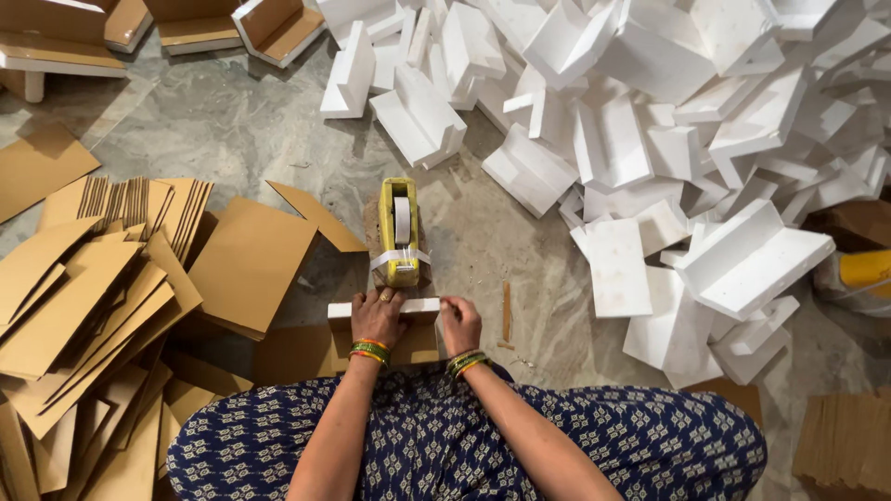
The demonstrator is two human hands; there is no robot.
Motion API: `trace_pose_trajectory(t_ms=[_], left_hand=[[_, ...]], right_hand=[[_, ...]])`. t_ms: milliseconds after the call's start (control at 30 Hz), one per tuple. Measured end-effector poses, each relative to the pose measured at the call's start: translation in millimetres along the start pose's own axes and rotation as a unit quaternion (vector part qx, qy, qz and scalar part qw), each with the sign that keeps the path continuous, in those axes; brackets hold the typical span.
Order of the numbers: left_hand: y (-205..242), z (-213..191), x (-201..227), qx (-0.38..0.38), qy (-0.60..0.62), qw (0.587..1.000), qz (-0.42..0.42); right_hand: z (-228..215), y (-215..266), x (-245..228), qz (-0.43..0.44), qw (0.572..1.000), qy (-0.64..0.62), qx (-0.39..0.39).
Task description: The person sits on the floor and assembles small cardboard boxes by inserting white foam inserts into the cardboard frames. They use a tape dispenser to secure the foam pieces to the cardboard, repeating the process for multiple units.
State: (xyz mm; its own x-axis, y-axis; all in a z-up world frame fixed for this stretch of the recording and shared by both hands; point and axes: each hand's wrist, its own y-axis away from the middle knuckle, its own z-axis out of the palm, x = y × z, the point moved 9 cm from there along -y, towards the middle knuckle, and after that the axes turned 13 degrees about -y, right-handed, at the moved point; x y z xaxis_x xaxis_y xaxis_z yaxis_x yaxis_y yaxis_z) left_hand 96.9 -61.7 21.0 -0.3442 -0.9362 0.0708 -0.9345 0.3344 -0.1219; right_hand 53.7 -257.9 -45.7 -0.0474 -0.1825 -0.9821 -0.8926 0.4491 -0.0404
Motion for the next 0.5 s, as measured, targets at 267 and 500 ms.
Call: trace_pose_trajectory(t_ms=[267, 500], left_hand=[[14.8, -15.5, 5.6, 0.079, -0.006, 0.997, 0.004], [12.0, 9.4, 9.0, 0.052, 0.016, 0.998, 0.005]], right_hand=[[83.5, -64.8, 37.6, 0.162, 0.957, -0.079, -0.228], [84.6, -69.5, 110.3, 0.322, 0.879, 0.066, -0.345]])
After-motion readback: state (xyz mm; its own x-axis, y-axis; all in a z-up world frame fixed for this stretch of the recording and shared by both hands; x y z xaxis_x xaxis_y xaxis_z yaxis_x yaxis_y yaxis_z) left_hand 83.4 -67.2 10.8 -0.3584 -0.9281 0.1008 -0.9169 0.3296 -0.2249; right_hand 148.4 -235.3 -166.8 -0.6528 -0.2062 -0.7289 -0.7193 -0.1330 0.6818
